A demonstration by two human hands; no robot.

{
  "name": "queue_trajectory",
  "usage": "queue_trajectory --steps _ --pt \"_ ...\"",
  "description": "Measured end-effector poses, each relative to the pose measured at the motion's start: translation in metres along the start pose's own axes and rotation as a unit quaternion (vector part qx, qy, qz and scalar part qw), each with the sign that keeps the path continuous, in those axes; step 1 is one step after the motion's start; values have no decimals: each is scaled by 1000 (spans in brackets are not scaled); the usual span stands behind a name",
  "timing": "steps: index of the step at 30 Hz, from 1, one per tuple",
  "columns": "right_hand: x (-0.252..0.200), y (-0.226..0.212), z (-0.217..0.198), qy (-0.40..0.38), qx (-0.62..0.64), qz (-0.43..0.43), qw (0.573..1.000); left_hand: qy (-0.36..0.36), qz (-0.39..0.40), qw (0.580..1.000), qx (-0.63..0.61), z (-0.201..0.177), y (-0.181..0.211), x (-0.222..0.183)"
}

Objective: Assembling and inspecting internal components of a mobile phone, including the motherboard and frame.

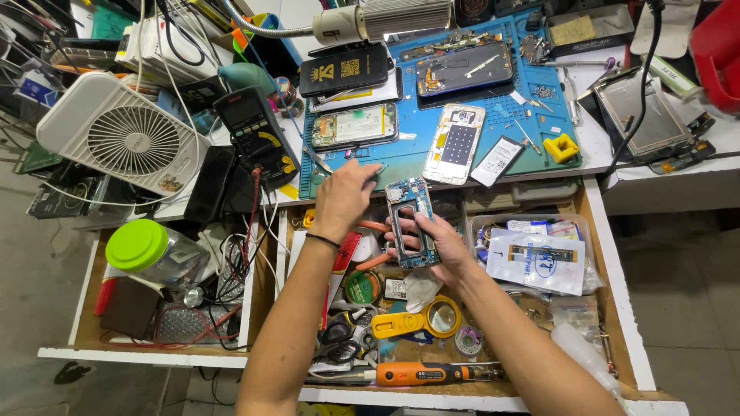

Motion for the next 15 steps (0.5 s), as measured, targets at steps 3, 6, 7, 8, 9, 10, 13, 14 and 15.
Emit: queue_trajectory --steps 3,6,7,8,9,10,13,14,15 --pt "1 0 -1 -3 3 -7 1000 -69 26 994 76 15 5 10" --pt "-1 0 0 0 0 -3 1000 -120 39 989 78 14 14 11" --pt "0 -1 1 -1 0 -4 1000 -119 40 989 78 6 18 12" --pt "-1 -1 1 -1 1 -4 1000 -140 40 987 72 4 22 10" --pt "-1 0 2 0 2 -4 1000 -162 41 984 65 2 26 8" --pt "0 0 1 -1 2 -4 1000 -161 40 984 66 -3 28 8" --pt "0 0 0 -6 -2 -2 1000 -229 21 972 44 -6 31 1" --pt "0 0 0 -7 -1 1 1000 -239 16 970 48 -10 33 -2" --pt "0 0 0 -7 1 4 1000 -249 12 967 53 -14 34 -5"
Point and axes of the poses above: each hand's wrist, its own x-axis towards the middle knuckle, its own z-axis out of the palm, y = z × x, the point moved 9 cm from there along x, towards the middle knuckle, and after that the axes turned 7 degrees about z, right-handed, at the moved point
